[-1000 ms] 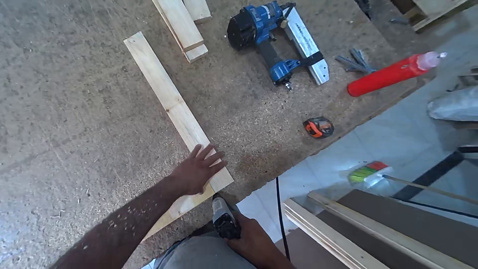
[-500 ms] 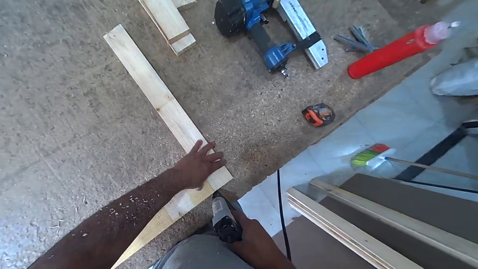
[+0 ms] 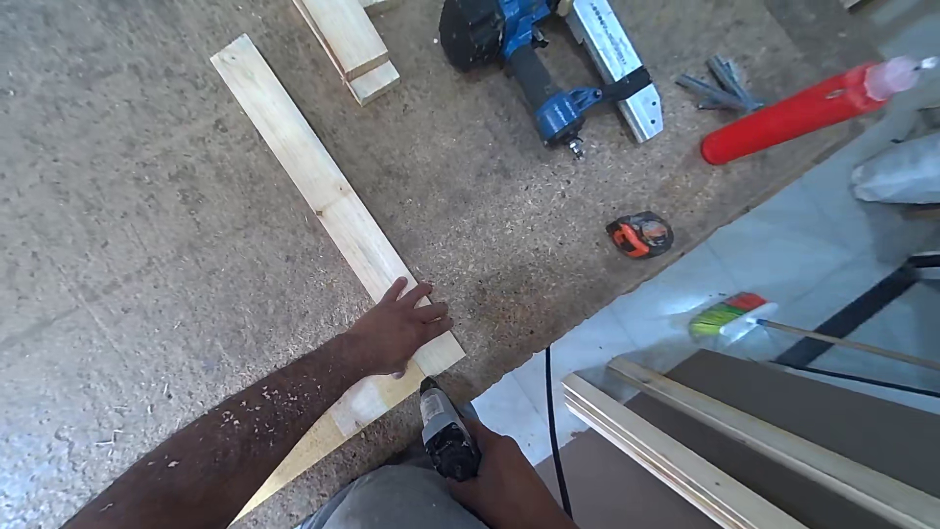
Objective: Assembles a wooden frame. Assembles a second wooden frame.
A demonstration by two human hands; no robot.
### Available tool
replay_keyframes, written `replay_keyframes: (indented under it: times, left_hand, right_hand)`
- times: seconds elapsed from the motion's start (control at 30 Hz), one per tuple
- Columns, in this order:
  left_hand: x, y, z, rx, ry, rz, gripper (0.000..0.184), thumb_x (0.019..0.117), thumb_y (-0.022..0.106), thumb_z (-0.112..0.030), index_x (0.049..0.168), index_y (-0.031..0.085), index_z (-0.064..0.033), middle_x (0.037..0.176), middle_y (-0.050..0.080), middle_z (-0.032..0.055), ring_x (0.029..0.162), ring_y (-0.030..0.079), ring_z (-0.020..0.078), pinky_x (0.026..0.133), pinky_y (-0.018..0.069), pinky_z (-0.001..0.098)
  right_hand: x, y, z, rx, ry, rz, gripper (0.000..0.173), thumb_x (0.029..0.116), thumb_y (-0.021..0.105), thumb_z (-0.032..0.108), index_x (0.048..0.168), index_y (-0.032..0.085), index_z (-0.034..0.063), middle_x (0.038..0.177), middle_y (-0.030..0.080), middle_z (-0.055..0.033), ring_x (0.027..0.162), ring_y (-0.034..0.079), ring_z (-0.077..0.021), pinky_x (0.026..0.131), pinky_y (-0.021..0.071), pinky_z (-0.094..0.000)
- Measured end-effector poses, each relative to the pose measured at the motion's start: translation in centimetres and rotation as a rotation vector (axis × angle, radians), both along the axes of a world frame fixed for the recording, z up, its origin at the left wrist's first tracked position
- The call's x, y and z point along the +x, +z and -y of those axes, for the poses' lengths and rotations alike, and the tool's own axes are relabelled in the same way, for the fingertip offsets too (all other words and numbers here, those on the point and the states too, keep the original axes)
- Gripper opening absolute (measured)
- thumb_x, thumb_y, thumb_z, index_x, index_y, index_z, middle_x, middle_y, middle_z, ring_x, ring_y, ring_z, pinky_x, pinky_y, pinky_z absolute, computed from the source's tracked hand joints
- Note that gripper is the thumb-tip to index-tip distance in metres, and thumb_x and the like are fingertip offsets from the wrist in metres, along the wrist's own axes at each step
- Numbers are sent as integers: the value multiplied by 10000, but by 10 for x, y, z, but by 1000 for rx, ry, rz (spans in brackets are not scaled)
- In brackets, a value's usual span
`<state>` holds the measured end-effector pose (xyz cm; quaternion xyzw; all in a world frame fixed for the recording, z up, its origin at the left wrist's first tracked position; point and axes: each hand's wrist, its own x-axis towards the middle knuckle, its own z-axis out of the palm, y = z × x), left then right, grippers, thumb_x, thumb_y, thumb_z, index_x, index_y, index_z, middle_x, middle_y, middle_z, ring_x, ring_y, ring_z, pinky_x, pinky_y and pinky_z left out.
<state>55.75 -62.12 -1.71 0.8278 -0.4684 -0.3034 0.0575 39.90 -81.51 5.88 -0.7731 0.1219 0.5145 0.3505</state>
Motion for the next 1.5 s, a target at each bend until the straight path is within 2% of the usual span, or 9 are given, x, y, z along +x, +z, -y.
replay_keyframes:
  times: [0.2,0.3,0.37,0.5,0.67,0.97,1.27,1.37,1.5]
  left_hand:
    - [3,-6,-10,-50,10,-14,1061,627,944,-379,1554,430,-342,1634,382,-67,1577,176,289,1240,138,657]
    - [5,-8,-29,-71,104,-3,1118,656,913,-532,1604,363,-311,1713,229,-54,1601,46,323,1240,51,684]
    - [5,-10,-37,-75,132,13,1131,659,884,-601,1612,345,-316,1724,183,-73,1602,9,332,1232,33,698]
    - [6,-14,-36,-106,139,43,1116,628,895,-610,1583,398,-316,1686,293,-69,1594,81,340,1231,75,700]
    - [7,-13,-36,-137,148,24,1100,605,949,-509,1558,445,-293,1677,321,-42,1590,104,353,1218,101,719]
    - [7,-29,-38,-191,141,24,1126,592,917,-605,1562,428,-308,1676,320,-39,1591,99,345,1219,86,718]
    - [6,-29,-37,-206,157,12,1199,532,953,-581,1569,426,-290,1678,319,-32,1590,95,358,1218,68,727]
    - [6,-29,-37,-212,151,21,1207,530,953,-589,1571,423,-285,1679,318,-27,1589,90,368,1216,68,730]
    - [7,-27,-37,-205,151,28,1177,532,955,-576,1554,449,-288,1678,315,-29,1589,95,361,1215,73,732]
  right_hand:
    - [6,10,-1,15,-44,32,572,799,789,414,1275,633,139,988,731,-76,914,721,-220,814,589,-483]
    - [12,16,8,71,-104,71,556,794,809,364,1262,654,107,993,741,-75,920,724,-195,844,590,-461]
    - [21,18,5,97,-165,72,513,792,791,381,1211,662,113,939,721,-37,833,706,-152,777,595,-410]
    - [45,10,-15,160,-195,47,435,844,729,395,1170,643,121,825,665,-4,631,644,-132,604,581,-365]
    - [55,6,-32,100,-145,63,409,847,721,384,1146,649,115,826,661,-6,639,639,-136,616,575,-368]
    - [51,2,-38,123,-233,68,424,852,734,336,1188,636,98,793,661,3,574,628,-135,549,577,-348]
    - [33,0,-33,71,-226,87,473,848,744,415,1184,640,99,786,672,-15,553,629,-157,517,571,-367]
    - [32,-1,-33,89,-245,87,528,863,740,420,1245,627,74,783,669,-19,555,631,-162,513,576,-370]
    - [26,-1,-26,85,-251,83,487,853,742,419,1197,639,91,782,669,-26,554,628,-168,504,565,-366]
